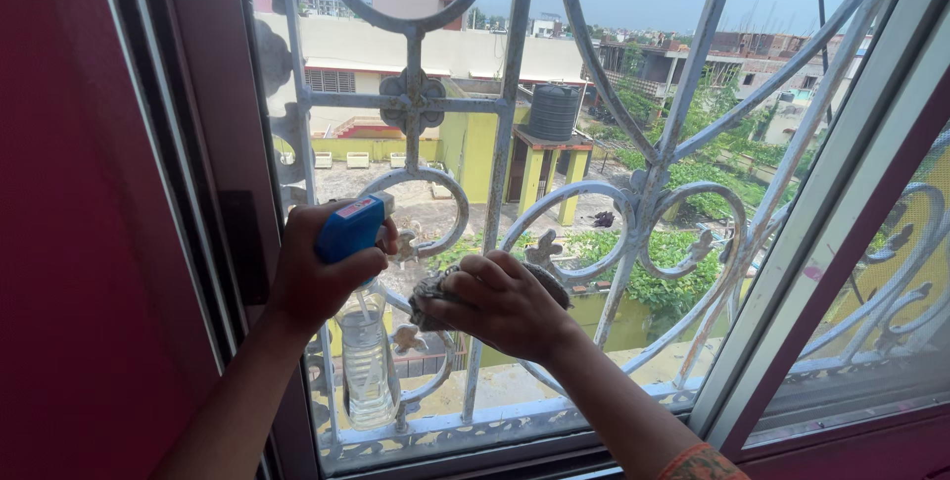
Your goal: The person sprays a cleaning solution onto a window pane and wipes the surface with a cloth. They repeatedly spray and wipe different sections of the glass, moving the cloth in circular and vertical motions to clean the window.
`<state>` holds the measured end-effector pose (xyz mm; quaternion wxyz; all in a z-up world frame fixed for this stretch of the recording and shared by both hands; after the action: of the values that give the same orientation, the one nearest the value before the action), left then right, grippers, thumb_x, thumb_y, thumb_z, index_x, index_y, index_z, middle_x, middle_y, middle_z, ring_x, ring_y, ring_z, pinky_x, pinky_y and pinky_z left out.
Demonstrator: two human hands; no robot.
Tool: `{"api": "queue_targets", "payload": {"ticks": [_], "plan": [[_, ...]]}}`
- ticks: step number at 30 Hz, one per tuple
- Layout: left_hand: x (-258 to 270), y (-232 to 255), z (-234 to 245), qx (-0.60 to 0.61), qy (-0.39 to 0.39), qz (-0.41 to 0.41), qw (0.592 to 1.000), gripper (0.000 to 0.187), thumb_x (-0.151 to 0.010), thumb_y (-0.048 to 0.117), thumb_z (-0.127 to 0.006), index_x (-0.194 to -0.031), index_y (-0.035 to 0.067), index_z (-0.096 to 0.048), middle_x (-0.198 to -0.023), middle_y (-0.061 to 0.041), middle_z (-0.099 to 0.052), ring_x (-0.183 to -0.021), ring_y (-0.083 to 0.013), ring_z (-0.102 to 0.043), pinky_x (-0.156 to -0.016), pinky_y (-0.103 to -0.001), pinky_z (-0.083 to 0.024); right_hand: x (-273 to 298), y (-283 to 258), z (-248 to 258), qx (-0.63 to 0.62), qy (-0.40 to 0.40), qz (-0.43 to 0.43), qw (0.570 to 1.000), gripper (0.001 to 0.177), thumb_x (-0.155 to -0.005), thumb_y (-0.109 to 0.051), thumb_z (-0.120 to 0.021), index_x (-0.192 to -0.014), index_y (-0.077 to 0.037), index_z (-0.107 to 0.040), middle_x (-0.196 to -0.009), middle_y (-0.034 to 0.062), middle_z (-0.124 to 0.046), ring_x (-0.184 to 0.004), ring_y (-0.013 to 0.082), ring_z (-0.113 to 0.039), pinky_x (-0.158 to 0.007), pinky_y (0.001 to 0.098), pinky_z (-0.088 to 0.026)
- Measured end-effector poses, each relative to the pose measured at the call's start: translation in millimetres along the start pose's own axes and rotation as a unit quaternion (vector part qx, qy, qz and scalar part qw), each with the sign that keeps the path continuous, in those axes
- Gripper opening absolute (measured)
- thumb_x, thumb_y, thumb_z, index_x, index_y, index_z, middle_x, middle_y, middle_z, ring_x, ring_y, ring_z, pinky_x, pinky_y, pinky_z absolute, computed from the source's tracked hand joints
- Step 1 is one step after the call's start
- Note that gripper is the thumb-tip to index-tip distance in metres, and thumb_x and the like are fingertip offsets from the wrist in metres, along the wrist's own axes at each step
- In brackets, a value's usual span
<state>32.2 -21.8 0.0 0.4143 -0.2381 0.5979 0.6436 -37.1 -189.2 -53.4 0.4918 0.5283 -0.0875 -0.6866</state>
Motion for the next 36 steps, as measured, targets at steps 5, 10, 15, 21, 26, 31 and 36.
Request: {"api": "queue_targets", "payload": {"ticks": [5,10,15,21,26,31,36], "plan": [[-0.3,0.2,1.9,-0.017,0.002,0.003,1.0,0.019,-0.069,0.009,-0.067,-0.084,0.0,-0.072,-0.079,-0.007,-0.074,-0.075,-0.0134,-0.072,-0.072,-0.029,-0.058,4.0,33.3,0.6,0.056,-0.042,0.002,0.998,0.021,-0.096,-0.029,-0.08,-0.112,-0.031,-0.066,-0.104,-0.004,-0.053,-0.103,0.0163,-0.053,-0.086,0.0333,-0.046],[-1.6,-0.5,-0.3,-0.015,-0.005,-0.002,1.0,0.019,-0.068,0.01,-0.066,-0.083,0.0,-0.072,-0.078,-0.007,-0.074,-0.073,-0.0136,-0.072,-0.071,-0.03,-0.059,-18.4,84.4,33.2,0.059,0.08,-0.136,0.986,0.045,-0.09,-0.027,-0.082,-0.131,-0.022,-0.066,-0.114,0.0022,-0.054,-0.111,0.0263,-0.052,-0.096,0.0436,-0.046],[-2.8,-1.6,-1.2,-0.017,-0.011,-0.018,1.0,0.018,-0.068,0.01,-0.066,-0.082,0.0,-0.072,-0.079,-0.007,-0.075,-0.074,-0.0139,-0.073,-0.073,-0.03,-0.06,-14.9,59.2,21.4,0.104,0.11,-0.161,0.975,0.047,-0.091,-0.031,-0.083,-0.133,-0.023,-0.066,-0.112,0.0014,-0.053,-0.109,0.0266,-0.051,-0.095,0.0458,-0.046],[-1.7,-1.4,-0.7,-0.019,-0.005,-0.011,1.0,0.021,-0.067,0.009,-0.064,-0.084,-0.001,-0.072,-0.079,-0.007,-0.074,-0.075,-0.0136,-0.071,-0.071,-0.03,-0.058,1.5,33.3,4.8,0.118,0.111,-0.137,0.977,0.044,-0.092,-0.038,-0.083,-0.131,-0.025,-0.068,-0.11,-0.0015,-0.052,-0.107,0.0226,-0.051,-0.088,0.0411,-0.044],[-1.4,5.8,-3.2,-0.017,0.0,-0.007,1.0,0.02,-0.068,0.008,-0.065,-0.084,-0.001,-0.072,-0.08,-0.007,-0.074,-0.075,-0.013,-0.072,-0.071,-0.029,-0.058,15.1,1.9,-2.0,0.111,0.091,-0.095,0.985,0.039,-0.095,-0.038,-0.078,-0.131,-0.029,-0.066,-0.11,-0.003,-0.05,-0.107,0.0183,-0.05,-0.089,0.0377,-0.046],[-1.1,7.3,-2.2,-0.023,0.001,-0.009,1.0,0.017,-0.07,0.008,-0.066,-0.083,-0.001,-0.072,-0.08,-0.007,-0.075,-0.074,-0.013,-0.071,-0.072,-0.029,-0.058,18.0,-7.4,-10.4,0.028,0.005,-0.056,0.998,0.034,-0.099,-0.035,-0.075,-0.13,-0.026,-0.066,-0.106,-0.0025,-0.048,-0.107,0.0163,-0.051,-0.087,0.0332,-0.047],[-1.6,1.1,-0.9,-0.021,0.001,0.002,1.0,0.019,-0.069,0.009,-0.066,-0.084,0.0,-0.073,-0.079,-0.007,-0.075,-0.075,-0.0134,-0.073,-0.074,-0.03,-0.06,-12.6,50.4,11.4,0.047,0.057,-0.081,0.994,0.039,-0.095,-0.033,-0.079,-0.131,-0.025,-0.066,-0.108,-0.0017,-0.05,-0.104,0.0185,-0.05,-0.084,0.0368,-0.047]]}}
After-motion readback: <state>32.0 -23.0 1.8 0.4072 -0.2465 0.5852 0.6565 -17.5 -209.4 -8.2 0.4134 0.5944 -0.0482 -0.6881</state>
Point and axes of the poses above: each hand's wrist, its own x-axis away from the middle knuckle, its own z-axis out of the back of the hand, y = z × x, the point moved 9 cm from there along -x, towards the middle knuckle
